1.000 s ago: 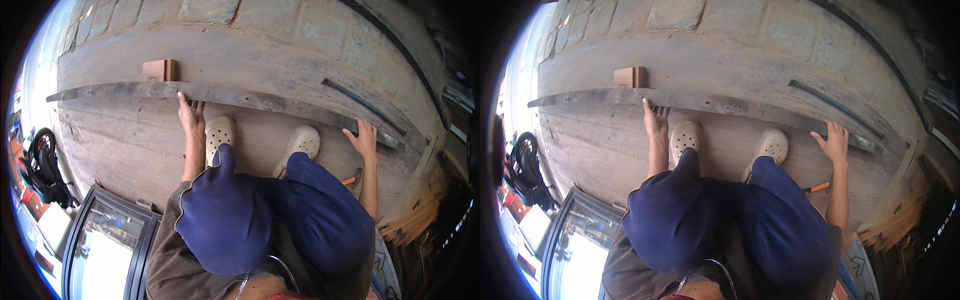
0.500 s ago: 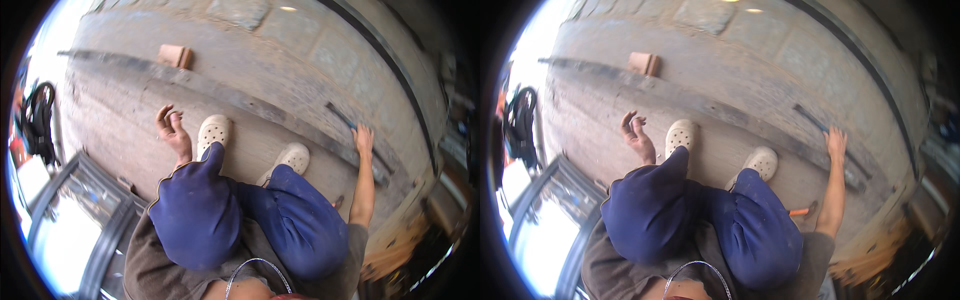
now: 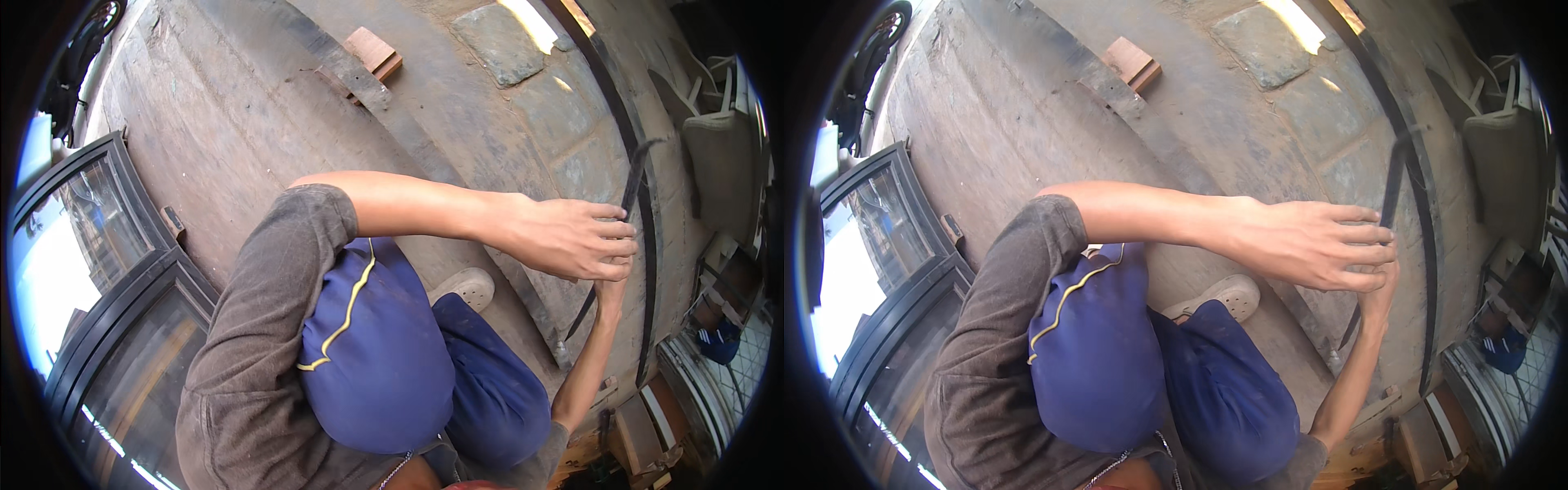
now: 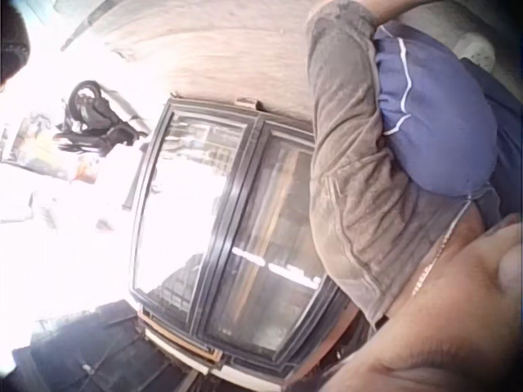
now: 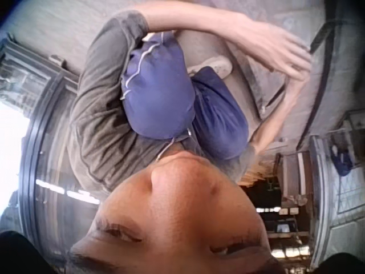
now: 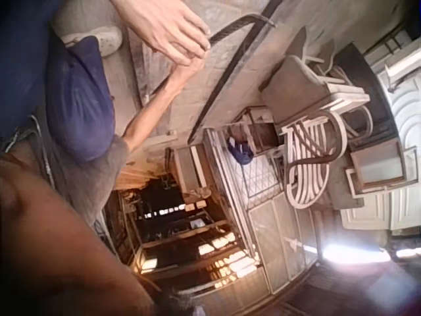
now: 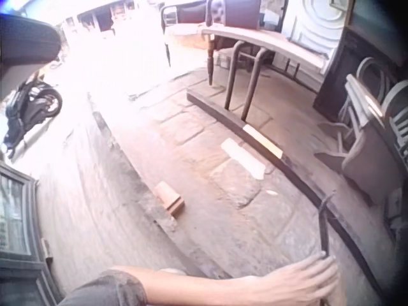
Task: The person sits on the floor and uses a hammer to strike a long metal rod placed on a brick. They repeatedly reposition the rod and hammer different sections along its length.
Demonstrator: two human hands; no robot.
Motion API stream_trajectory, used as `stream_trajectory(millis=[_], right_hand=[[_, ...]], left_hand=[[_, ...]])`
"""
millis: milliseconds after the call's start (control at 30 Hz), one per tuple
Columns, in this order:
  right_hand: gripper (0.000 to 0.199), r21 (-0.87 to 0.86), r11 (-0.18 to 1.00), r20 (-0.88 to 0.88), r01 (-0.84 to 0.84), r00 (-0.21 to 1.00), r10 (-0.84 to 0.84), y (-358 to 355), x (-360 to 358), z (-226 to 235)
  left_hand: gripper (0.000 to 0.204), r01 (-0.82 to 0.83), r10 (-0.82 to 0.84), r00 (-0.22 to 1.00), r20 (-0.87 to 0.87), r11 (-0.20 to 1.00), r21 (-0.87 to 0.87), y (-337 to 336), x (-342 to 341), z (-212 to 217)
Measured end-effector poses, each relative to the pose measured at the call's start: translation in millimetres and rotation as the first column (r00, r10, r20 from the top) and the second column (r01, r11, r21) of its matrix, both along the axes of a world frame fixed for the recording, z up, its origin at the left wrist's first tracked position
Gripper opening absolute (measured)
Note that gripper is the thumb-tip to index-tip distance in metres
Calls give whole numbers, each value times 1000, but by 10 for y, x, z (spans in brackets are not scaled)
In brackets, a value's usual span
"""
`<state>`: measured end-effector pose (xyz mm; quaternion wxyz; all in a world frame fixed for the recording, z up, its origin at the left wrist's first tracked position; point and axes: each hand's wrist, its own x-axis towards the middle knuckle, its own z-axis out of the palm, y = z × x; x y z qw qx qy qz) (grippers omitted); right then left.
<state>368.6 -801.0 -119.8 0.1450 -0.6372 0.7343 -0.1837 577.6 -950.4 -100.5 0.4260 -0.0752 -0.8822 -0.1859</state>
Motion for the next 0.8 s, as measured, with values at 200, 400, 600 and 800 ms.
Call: stream_trajectory(millis=[200, 400, 600, 800], right_hand=[[29, 456, 889, 41, -42, 999, 26, -779, 1298, 719], [29, 867, 472, 112, -158, 986, 125, -713, 1396, 1184], [22, 852, 490, -184, 182, 982, -45, -330, 1272, 1747], [21, 733, 595, -487, 329, 865, 121, -518, 1605, 2205]], left_hand=[[15, -154, 192, 767, 612, 981, -114, -336, 515, -145], [19, -298, 116, 892, 436, 878, 376, -121, 1329, -678], [28, -297, -4, 881, 473, 773, 560, 8, 1326, -1085], [41, -251, -42, 918, 394, 708, 660, -140, 1262, -1179]])
